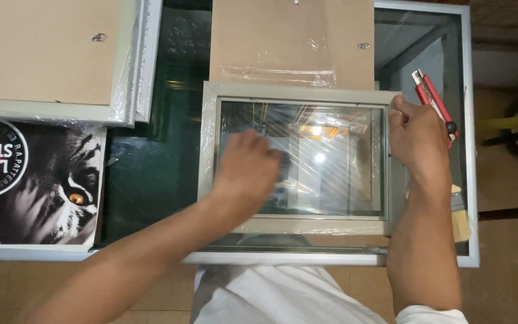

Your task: Cleaning and dusting a picture frame with a brush and cloth.

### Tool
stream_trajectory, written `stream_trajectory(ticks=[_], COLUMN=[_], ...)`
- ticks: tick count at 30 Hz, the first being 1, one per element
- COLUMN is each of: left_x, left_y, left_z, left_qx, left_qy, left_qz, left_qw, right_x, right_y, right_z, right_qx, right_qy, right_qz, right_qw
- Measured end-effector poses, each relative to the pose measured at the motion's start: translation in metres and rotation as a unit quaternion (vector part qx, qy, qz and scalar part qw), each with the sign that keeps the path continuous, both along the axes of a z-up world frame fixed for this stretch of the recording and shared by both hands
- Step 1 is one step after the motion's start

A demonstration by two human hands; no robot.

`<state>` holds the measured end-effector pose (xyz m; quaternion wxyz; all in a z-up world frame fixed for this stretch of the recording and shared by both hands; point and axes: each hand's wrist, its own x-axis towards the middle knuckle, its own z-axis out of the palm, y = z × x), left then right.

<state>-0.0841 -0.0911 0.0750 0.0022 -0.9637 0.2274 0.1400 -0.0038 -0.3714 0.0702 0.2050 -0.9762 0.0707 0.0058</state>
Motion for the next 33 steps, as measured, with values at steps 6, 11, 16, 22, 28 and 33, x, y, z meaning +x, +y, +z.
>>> stream_trajectory(ticks=[6, 11, 16, 22, 28, 33], left_x=[-0.032, -0.029, -0.020, -0.023, -0.042, -0.047], left_y=[0.067, 0.002, -0.110, -0.108, 0.035, 0.052], left_z=[-0.001, -0.019, -0.037, -0.029, 0.003, -0.004], left_qx=[-0.151, -0.239, -0.299, -0.381, -0.067, -0.163], left_qy=[-0.168, -0.114, -0.122, -0.152, -0.015, -0.026], left_qz=[0.036, 0.017, -0.018, -0.003, 0.002, 0.087], left_qw=[0.974, 0.964, 0.946, 0.912, 0.998, 0.983], right_x=[0.001, 0.002, 0.001, -0.001, -0.002, -0.002], right_y=[0.000, 0.005, 0.001, 0.001, 0.006, 0.000], right_z=[0.000, 0.009, 0.004, 0.001, 0.007, 0.002], right_qx=[0.024, 0.023, 0.030, 0.025, 0.038, 0.080], right_qy=[0.018, 0.049, 0.053, -0.013, 0.005, -0.018], right_qz=[-0.021, -0.049, -0.035, -0.002, -0.031, -0.029], right_qw=[0.999, 0.997, 0.998, 1.000, 0.999, 0.996])
